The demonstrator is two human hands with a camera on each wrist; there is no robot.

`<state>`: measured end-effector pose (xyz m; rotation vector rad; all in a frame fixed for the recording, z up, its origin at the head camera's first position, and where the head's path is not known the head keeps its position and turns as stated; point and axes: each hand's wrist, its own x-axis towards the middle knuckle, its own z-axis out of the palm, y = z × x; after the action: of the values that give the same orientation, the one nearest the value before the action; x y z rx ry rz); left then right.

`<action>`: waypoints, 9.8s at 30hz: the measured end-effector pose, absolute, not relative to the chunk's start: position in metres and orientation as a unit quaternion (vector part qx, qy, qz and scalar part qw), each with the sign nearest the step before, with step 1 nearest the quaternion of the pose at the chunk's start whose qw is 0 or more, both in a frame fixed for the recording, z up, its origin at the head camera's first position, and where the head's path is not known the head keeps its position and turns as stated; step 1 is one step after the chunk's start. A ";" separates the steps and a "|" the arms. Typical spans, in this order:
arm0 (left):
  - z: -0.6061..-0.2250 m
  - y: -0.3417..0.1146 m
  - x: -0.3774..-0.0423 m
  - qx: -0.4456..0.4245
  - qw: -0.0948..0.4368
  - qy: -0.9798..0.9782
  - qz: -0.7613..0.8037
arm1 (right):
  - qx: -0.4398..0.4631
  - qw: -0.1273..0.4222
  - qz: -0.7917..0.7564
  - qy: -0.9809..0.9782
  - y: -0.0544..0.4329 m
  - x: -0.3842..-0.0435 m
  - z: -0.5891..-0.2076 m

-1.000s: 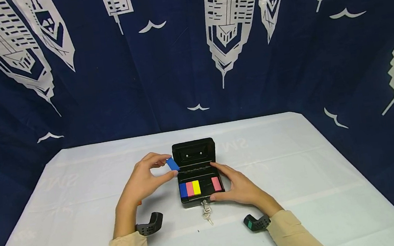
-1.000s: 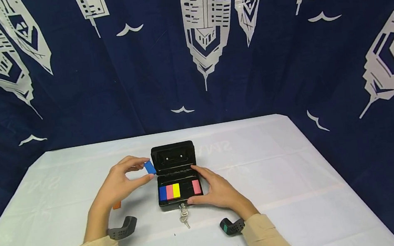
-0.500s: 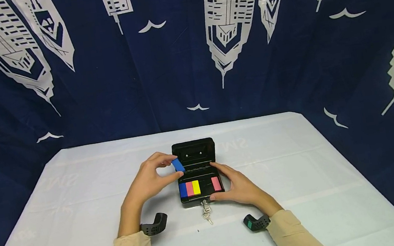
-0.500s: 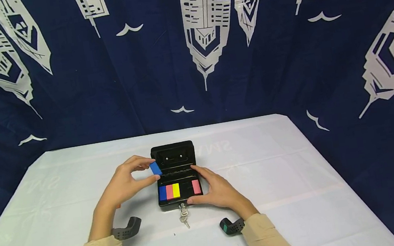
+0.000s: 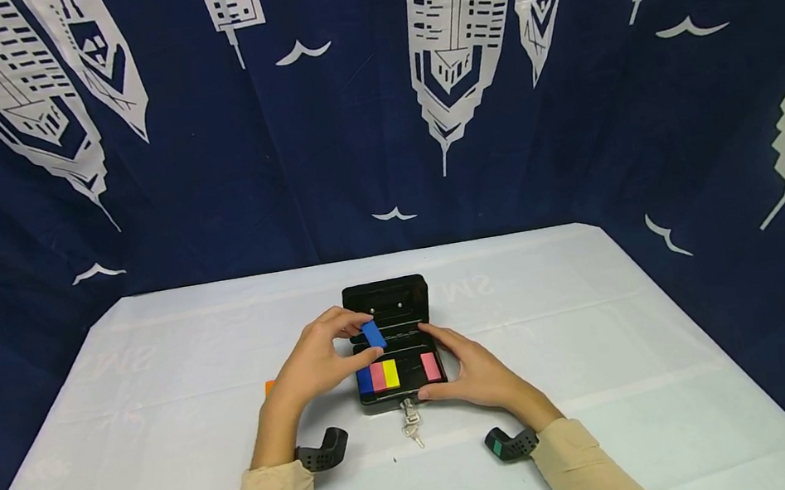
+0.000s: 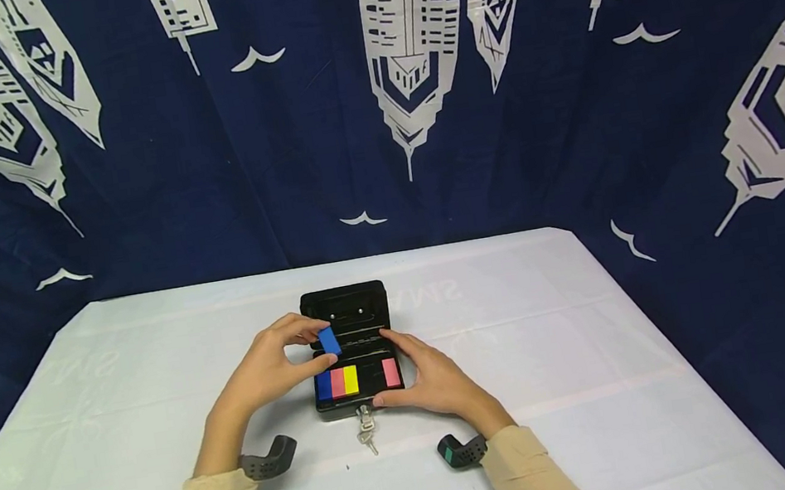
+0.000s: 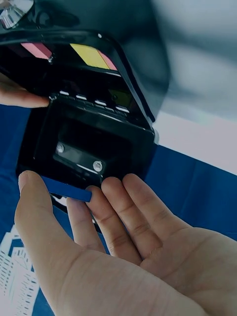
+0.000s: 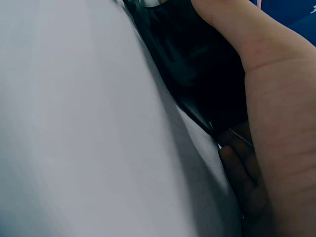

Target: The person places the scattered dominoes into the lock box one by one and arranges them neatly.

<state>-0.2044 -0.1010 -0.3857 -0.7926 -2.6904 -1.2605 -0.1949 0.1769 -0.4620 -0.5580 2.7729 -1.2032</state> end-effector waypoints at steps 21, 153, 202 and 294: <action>-0.396 -0.079 -0.205 -0.289 0.021 -0.871 -0.397 | -0.182 0.033 -0.390 0.902 0.178 -0.195 -0.462; -0.424 -0.034 -0.204 -0.278 -0.014 -0.927 -0.253 | -0.195 0.030 -0.401 0.894 0.179 -0.197 -0.463; -0.405 -0.053 -0.203 -0.315 -0.013 -0.897 -0.310 | -0.189 0.031 -0.396 0.898 0.178 -0.196 -0.463; -0.385 -0.196 -0.196 -0.117 -0.054 -0.914 -0.385 | -0.186 0.030 -0.397 0.898 0.177 -0.194 -0.463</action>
<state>-0.1964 -0.1961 -0.3846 -0.3795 -2.9741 -1.2516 -0.1944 0.1766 -0.4628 -0.5735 2.7687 -1.2247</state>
